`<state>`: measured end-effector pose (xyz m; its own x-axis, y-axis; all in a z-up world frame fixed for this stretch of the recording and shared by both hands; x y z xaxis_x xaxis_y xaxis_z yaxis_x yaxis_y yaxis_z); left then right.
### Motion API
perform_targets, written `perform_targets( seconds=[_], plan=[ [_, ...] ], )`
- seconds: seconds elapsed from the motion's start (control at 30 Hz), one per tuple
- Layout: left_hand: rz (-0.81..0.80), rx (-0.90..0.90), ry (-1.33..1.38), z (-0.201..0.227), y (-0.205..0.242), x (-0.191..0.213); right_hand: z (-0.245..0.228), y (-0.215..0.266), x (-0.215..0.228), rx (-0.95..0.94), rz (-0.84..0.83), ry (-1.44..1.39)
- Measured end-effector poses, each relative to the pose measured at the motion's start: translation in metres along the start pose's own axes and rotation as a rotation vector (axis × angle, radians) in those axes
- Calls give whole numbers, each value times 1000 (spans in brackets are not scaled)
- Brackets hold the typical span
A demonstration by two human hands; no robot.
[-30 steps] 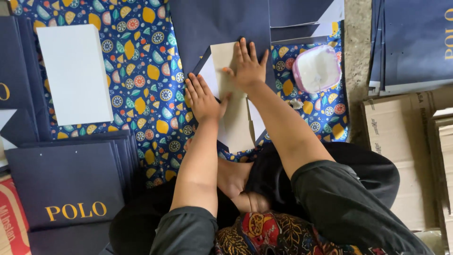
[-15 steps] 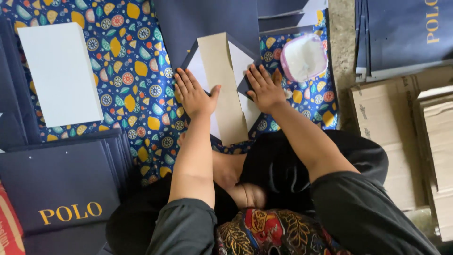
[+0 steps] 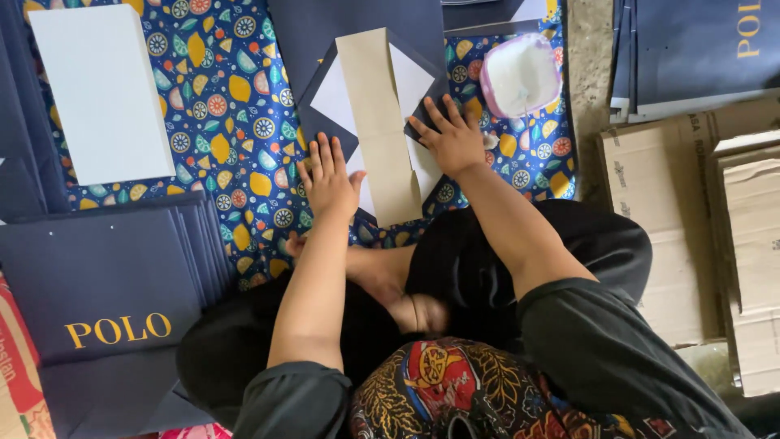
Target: The person assembles flat blue paper bags with gold 'POLO' lettering by folding the bottom flaps inward and securing them with adhesive. They handle multiple bags one at a time, folding and pressing the flaps to form the base, then stacking the finished bags.
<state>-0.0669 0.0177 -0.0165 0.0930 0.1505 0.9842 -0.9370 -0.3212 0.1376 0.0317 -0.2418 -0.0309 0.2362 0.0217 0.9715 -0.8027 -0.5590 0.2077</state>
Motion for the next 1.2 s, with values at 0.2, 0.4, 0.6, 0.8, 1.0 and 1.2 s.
perform_targets(
  seconds=[0.2, 0.4, 0.6, 0.8, 1.0, 1.2],
  plan=[
    [-267, 55, -27, -2, 5, 3, 1, 13, -1, 179, -83, 40],
    [-269, 67, -51, 0, 3, 0, -19, 43, 1, 142, -309, 102],
    [-289, 95, -61, 2, -5, -2, -28, 43, 14, 35, -415, 78],
    [-291, 123, -94, 1, -2, -7, -22, 45, 23, -20, -404, -83],
    [-285, 99, -27, 2, -6, 12, -22, 49, 20, 30, -411, -30],
    [-140, -216, 64, -9, -3, 10, -27, 49, 30, 34, -383, -35]
  ],
)
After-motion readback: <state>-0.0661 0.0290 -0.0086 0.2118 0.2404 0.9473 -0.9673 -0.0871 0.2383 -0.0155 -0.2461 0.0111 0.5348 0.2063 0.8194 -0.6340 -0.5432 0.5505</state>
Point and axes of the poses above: each hand's wrist, its own y-axis away from the middle knuckle, its own x-axis out of the back of the hand, z = x × y, the point moved 2 cm from there along -y, towards the middle knuckle, and after that the axes turned 9 degrees about x, right-handed, at the moved point
